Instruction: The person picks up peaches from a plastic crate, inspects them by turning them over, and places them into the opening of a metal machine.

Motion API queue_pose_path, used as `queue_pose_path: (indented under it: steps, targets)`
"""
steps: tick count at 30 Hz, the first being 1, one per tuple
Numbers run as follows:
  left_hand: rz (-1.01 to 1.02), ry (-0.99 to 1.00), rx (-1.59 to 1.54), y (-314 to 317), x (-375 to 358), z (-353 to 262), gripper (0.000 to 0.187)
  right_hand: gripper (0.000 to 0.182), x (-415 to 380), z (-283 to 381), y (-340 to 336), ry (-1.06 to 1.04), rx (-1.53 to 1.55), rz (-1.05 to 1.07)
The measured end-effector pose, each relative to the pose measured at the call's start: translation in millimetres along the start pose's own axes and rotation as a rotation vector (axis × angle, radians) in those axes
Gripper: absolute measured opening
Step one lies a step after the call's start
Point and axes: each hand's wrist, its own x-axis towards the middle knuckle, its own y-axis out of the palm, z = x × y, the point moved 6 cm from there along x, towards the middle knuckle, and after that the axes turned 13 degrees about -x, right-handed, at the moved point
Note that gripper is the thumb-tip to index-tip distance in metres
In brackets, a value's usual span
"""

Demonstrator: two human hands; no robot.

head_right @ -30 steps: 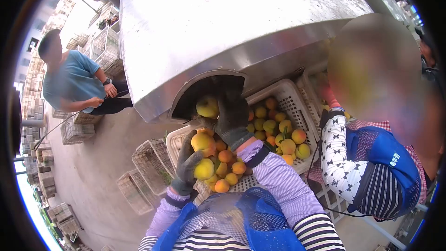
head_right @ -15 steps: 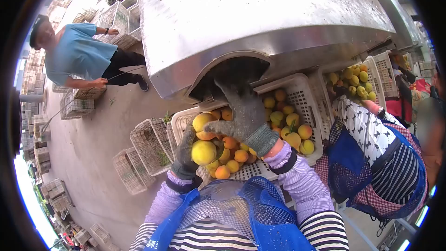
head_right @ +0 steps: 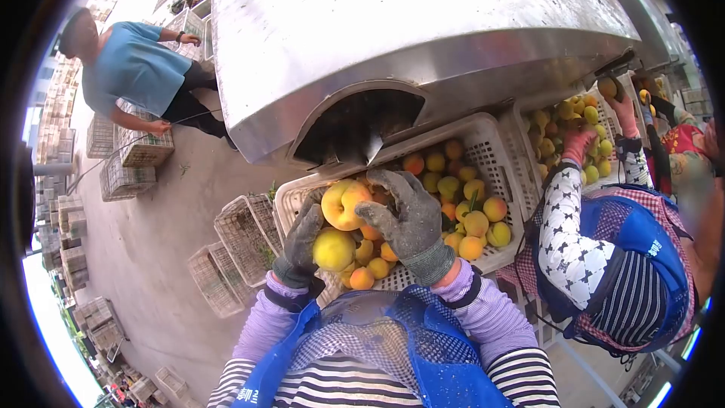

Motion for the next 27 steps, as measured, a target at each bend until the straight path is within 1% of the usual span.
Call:
queue_pose_path:
  steps: [1, 2, 3, 6, 8, 9, 11, 12, 13, 16, 18, 20, 21, 22, 23, 24, 26, 27]
  targets:
    - [-0.02, -0.036, -0.089, -3, 0, 4, 0.042, 0.074, -5, 5, 1, -0.054, -0.055, -0.03]
    - [0.004, 0.036, 0.124, -7, 2, 2, 0.041, 0.074, -7, 10, 2, -0.106, -0.109, -0.056]
    - [0.031, 0.107, 0.339, -9, 4, 2, 0.041, 0.077, -6, 12, 5, -0.091, -0.18, -0.046]
    - [0.128, 0.354, 0.925, -3, 11, -10, 0.037, 0.08, 8, 8, 10, -0.042, -0.195, -0.077]
    - [0.102, 0.361, 0.88, -1, 17, -15, 0.036, 0.078, 33, 7, 14, -0.047, -0.287, -0.201]
    - [0.046, 0.278, 0.651, 1, 21, -16, 0.036, 0.077, 47, 3, 13, -0.046, -0.333, -0.265]
    - [-0.014, 0.33, 0.547, -6, 24, -13, 0.042, 0.076, 70, -21, 29, -0.131, -0.464, -0.24]
    - [-0.015, 0.313, 0.601, -11, 20, -9, 0.044, 0.076, 78, -29, 37, -0.176, -0.529, -0.235]
    - [-0.015, 0.295, 0.653, -16, 13, -7, 0.047, 0.075, 79, -28, 40, -0.166, -0.581, -0.287]
    - [-0.012, 0.265, 0.704, -23, -1, -1, 0.055, 0.068, 80, -21, 41, -0.17, -0.647, -0.261]
    - [-0.019, 0.28, 0.709, -21, -4, -2, 0.057, 0.067, 93, -56, 65, -0.038, 0.154, -0.295]
    - [-0.034, 0.38, 0.759, -14, 0, -7, 0.057, 0.068, 108, -56, 72, -0.024, 0.149, -0.223]
    - [-0.042, 0.419, 0.784, -11, 2, -9, 0.057, 0.069, 112, -35, 60, -0.082, -0.252, -0.146]
    - [-0.072, 0.277, 0.442, -18, 10, -3, 0.049, 0.07, 117, -21, 55, -0.147, -0.653, -0.064]
    - [-0.144, 0.166, 0.09, -24, 16, 4, 0.046, 0.074, 116, -16, 47, -0.13, -0.591, -0.097]
    - [-0.185, 0.095, -0.24, -34, 18, 16, 0.047, 0.077, 115, -11, 38, -0.115, -0.529, -0.131]
    - [-0.122, 0.077, -0.297, -36, 15, 21, 0.051, 0.079, 78, 15, 7, -0.278, -0.304, -0.244]
    - [-0.091, 0.071, -0.327, -35, 14, 22, 0.054, 0.081, 58, 20, 14, -0.303, -0.368, -0.172]
